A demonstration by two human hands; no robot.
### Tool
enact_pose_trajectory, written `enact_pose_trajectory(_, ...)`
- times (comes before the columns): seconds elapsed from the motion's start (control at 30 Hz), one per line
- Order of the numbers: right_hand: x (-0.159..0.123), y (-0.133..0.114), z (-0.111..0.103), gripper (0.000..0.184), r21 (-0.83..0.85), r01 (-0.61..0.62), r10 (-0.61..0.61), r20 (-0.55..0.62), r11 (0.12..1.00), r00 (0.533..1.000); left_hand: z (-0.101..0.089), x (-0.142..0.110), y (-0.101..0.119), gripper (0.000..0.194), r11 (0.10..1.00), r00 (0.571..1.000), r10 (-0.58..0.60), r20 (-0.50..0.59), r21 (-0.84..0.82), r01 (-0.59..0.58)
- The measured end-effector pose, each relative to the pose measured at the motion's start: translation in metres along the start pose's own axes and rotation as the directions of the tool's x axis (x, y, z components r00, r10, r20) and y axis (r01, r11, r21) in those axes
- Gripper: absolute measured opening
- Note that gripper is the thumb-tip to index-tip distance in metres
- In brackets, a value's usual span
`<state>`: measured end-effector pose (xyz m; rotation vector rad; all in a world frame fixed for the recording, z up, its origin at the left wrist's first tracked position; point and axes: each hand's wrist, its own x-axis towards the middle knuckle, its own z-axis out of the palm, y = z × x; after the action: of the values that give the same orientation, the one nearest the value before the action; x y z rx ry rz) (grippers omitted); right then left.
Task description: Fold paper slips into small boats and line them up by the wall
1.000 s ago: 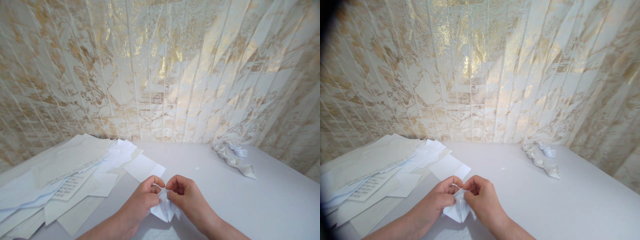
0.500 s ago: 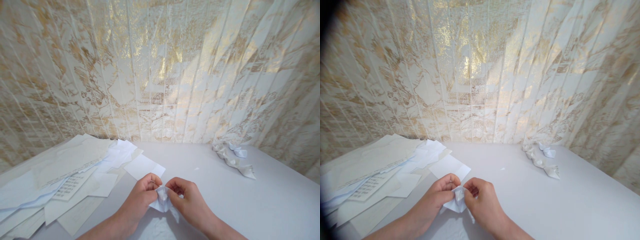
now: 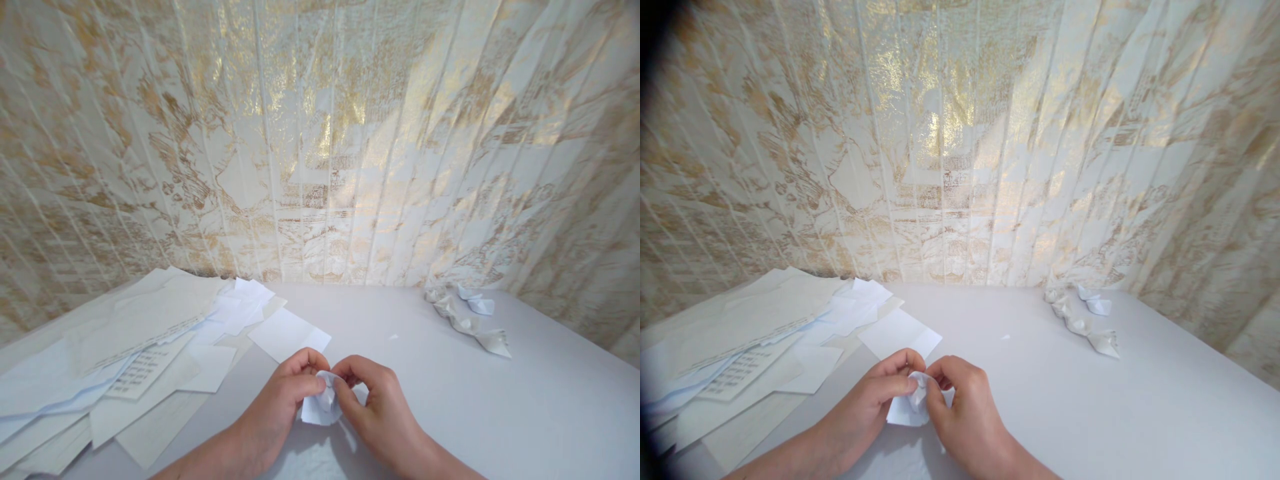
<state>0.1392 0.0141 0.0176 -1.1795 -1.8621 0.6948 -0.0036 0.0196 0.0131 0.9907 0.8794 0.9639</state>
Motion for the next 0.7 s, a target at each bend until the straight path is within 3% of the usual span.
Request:
enact_pose_trajectory(0.13,0.0002,0.0010,-0.0019,0.019,-0.032,0.022,-0.022,0.000,0.999,1.000,-0.0041,0.0018,0.0008,0.005,0.977,0.995,0.070,-0.069,0.208,-0.055)
enact_pose_trajectory(0.3,-0.0025,0.0079,-0.0003,0.026,-0.137,0.193,-0.188,0.050,0.972,0.981,-0.0076,0.0018,0.0066,0.014,0.821,0.979,0.188,-0.080,0.559,-0.112)
enact_pose_trajectory(0.47,-0.0041,0.0089,0.0010,0.023,-0.181,0.264,-0.261,0.038,0.947,0.965,-0.0034,0.0021,0.0072,0.013,0.885,0.985,0.045,-0.166,0.464,0.037)
enact_pose_trajectory(0.7,-0.0041,0.0084,0.0016,0.022,-0.255,0.425,-0.431,0.035,0.868,0.902,0.0014,0.0014,0.0067,0.004,0.934,0.987,-0.101,-0.129,0.329,0.138)
